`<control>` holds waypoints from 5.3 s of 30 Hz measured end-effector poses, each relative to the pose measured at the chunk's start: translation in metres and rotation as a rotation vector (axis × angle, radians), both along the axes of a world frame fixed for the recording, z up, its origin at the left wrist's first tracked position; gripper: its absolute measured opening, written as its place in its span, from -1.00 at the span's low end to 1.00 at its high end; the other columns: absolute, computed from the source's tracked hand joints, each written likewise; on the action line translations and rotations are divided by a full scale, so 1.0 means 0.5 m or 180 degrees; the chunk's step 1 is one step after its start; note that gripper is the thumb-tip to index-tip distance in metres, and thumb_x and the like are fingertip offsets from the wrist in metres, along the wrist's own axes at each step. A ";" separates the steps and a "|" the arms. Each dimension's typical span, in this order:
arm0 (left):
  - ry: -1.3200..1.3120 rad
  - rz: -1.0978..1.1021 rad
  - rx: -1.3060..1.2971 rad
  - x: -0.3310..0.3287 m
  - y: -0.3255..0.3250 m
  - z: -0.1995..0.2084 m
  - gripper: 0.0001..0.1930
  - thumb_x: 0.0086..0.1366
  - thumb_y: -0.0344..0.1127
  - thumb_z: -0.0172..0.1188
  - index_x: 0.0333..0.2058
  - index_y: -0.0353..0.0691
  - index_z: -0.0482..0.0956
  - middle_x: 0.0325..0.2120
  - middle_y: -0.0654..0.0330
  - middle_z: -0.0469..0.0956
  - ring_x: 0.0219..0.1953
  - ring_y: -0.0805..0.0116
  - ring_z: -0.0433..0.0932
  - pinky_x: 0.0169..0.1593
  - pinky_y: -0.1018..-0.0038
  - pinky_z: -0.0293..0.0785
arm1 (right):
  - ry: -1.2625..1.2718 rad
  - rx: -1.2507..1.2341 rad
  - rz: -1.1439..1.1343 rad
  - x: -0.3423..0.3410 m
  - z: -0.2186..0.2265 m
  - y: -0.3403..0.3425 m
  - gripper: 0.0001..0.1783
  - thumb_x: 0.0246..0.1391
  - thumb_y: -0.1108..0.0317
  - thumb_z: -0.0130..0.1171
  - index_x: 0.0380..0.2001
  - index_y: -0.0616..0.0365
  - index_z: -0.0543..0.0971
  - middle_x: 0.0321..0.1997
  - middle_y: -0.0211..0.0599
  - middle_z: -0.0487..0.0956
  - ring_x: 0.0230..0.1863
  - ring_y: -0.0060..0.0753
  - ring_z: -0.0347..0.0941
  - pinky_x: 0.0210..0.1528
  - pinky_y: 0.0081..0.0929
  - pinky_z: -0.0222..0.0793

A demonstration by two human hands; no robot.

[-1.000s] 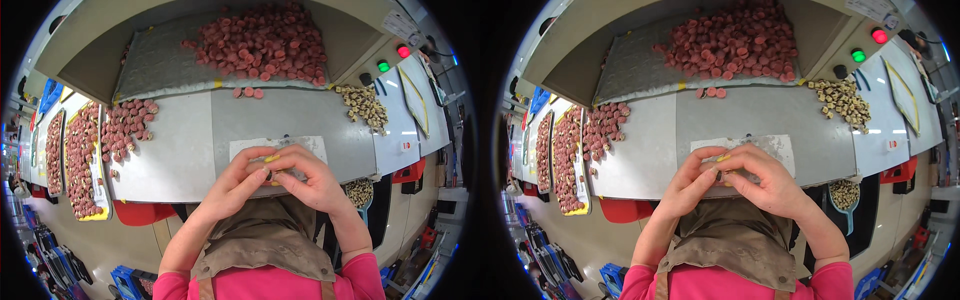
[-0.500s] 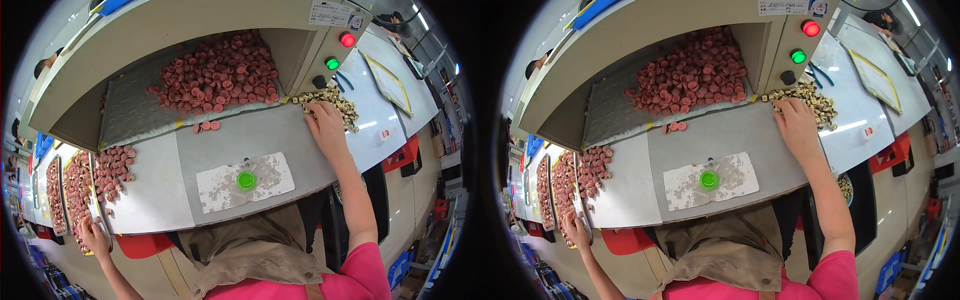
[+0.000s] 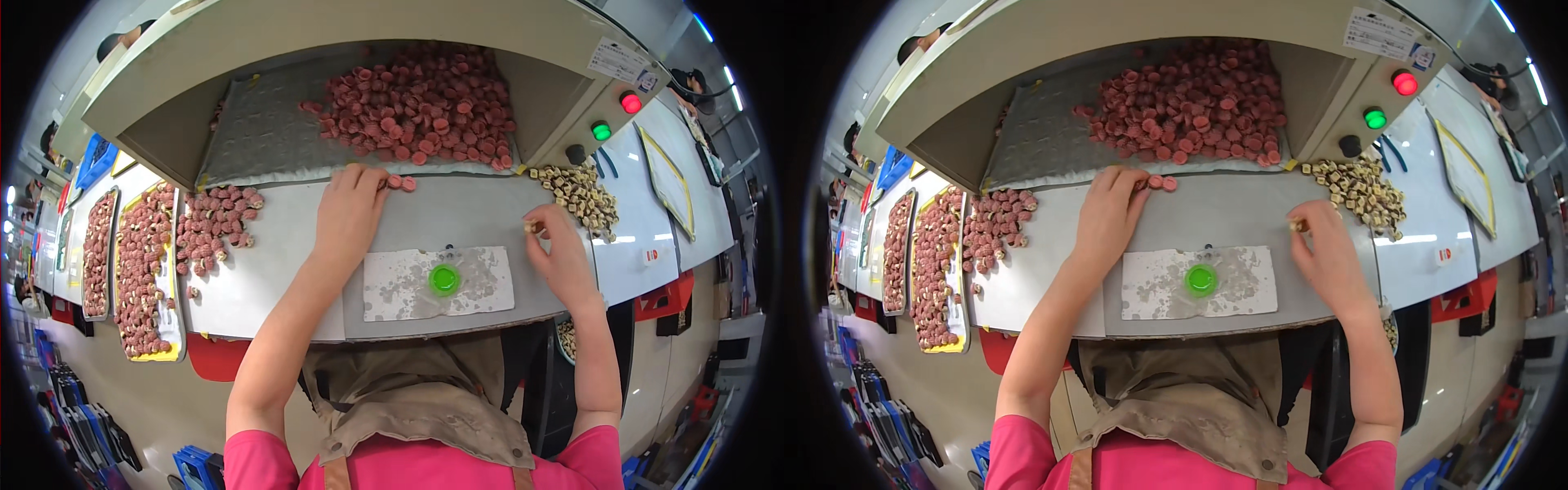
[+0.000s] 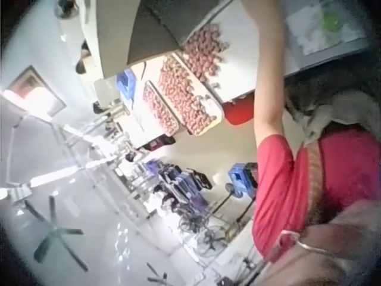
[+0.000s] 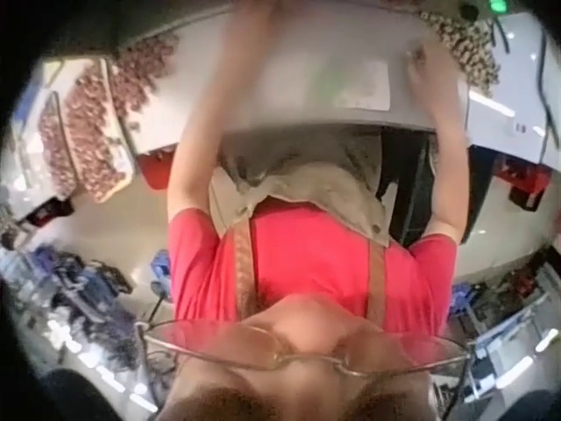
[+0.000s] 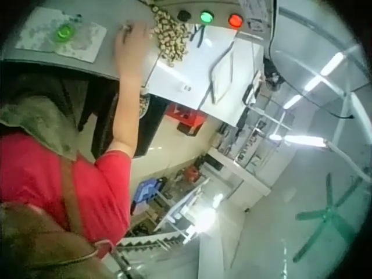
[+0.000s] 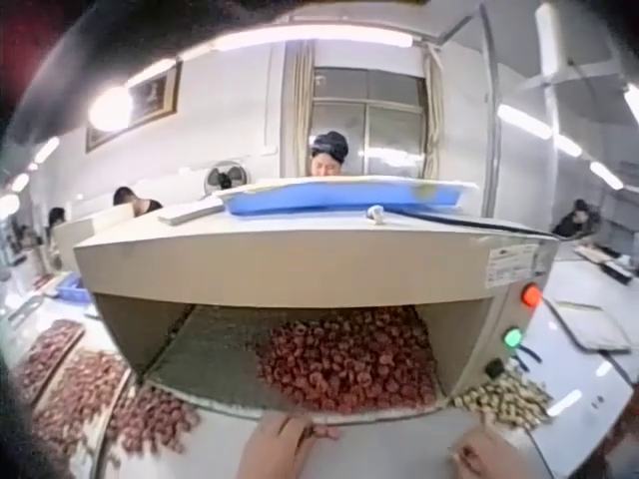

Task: Assembling small pink and yellow plastic components on a workbench template.

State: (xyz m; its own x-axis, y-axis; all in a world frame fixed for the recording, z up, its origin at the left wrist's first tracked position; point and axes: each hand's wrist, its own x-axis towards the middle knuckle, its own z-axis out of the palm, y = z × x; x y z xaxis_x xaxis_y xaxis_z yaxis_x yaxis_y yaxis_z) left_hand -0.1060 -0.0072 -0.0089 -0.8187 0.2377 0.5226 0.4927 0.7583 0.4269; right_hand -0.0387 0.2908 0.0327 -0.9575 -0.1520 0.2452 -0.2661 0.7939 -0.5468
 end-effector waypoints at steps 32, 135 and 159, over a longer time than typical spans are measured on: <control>0.0021 0.2597 -0.1256 0.188 -0.640 0.045 -0.80 0.20 -0.45 0.10 -0.17 -0.25 0.49 -0.25 0.12 0.44 -0.29 0.21 0.45 -0.13 0.34 0.39 | 0.0134 -0.0289 0.0022 0.013 -0.041 -0.045 -0.81 0.06 0.60 0.05 -0.21 0.27 0.43 -0.25 -0.18 0.42 -0.31 -0.26 0.42 -0.24 -0.48 0.35; -0.3210 -0.1222 0.4984 0.221 0.010 -0.007 -0.76 0.34 -0.35 0.05 -0.05 -0.27 0.41 -0.11 0.21 0.45 -0.11 0.48 0.45 -0.02 0.52 0.40 | 0.0315 -0.0923 0.1063 0.060 -0.001 -0.252 -0.77 -0.01 0.56 0.19 -0.22 0.19 0.51 -0.27 -0.23 0.47 -0.26 -0.31 0.43 -0.26 -0.48 0.41; -0.4240 -0.1992 0.4419 0.197 -0.008 0.009 -0.47 0.26 -0.38 0.16 0.14 -0.29 0.17 -0.18 0.22 0.44 -0.09 0.49 0.43 0.01 0.55 0.38 | -0.0634 -0.1758 0.1324 0.066 -0.022 -0.211 -0.71 -0.07 0.30 0.32 -0.23 0.09 0.57 -0.21 -0.34 0.44 -0.13 -0.34 0.37 -0.09 -0.48 0.33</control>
